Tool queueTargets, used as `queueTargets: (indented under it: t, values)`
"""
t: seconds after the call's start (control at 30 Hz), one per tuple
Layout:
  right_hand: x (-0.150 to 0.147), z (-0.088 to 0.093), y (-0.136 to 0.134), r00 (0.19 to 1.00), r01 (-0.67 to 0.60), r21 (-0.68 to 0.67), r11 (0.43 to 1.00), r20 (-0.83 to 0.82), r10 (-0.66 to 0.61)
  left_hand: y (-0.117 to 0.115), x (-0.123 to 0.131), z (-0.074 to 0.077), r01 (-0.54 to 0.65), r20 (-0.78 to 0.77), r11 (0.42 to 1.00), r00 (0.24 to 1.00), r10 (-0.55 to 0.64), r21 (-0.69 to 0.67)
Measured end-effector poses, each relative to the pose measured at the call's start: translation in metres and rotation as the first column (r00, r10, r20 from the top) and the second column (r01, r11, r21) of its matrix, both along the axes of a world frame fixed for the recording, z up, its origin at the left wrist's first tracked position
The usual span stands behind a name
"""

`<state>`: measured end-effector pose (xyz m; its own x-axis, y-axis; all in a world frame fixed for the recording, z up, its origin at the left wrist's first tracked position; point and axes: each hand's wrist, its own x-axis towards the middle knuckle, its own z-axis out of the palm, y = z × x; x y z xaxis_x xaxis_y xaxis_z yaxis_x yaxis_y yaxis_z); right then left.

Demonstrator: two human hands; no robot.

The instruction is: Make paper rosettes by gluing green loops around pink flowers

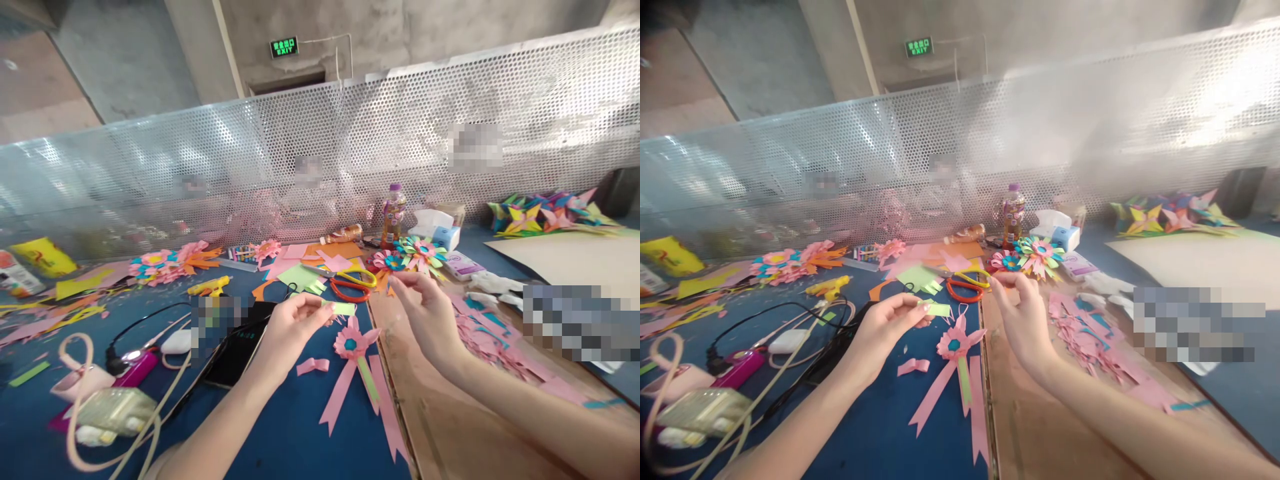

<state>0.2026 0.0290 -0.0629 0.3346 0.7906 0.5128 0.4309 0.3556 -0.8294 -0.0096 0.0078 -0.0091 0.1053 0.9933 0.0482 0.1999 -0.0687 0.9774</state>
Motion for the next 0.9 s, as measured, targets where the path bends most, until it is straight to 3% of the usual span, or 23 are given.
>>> queueTargets:
  t: [0.1,0.2,0.3,0.37,0.5,0.9]
  values:
    - [0.0,-0.002,0.0,0.999,-0.038,-0.009,0.999,-0.013,0.038,-0.001,0.001,0.001,0.008,-0.011,1.0,1.0,-0.008,0.004]
    - [-0.006,0.003,-0.009,0.978,-0.197,0.01,0.98,0.073,0.195,-0.001,0.001,0.002,0.009,-0.025,1.0,1.0,-0.009,0.009]
    - [-0.015,0.013,-0.022,0.904,-0.405,-0.136,0.904,0.089,0.419,-0.001,0.001,0.0,0.029,-0.04,0.999,0.999,-0.028,0.02]
    - [-0.02,0.018,-0.028,0.873,-0.468,-0.166,0.868,0.066,0.483,-0.001,0.001,-0.001,0.063,-0.055,0.998,0.997,-0.061,0.032]
    - [-0.023,0.024,-0.032,0.864,-0.49,-0.177,0.854,0.031,0.502,-0.002,0.0,-0.005,0.115,-0.067,0.993,0.991,-0.113,0.031]
    - [-0.02,0.024,-0.029,0.834,-0.544,-0.256,0.799,-0.057,0.549,-0.002,0.001,-0.005,0.126,-0.062,0.992,0.99,-0.123,0.033]
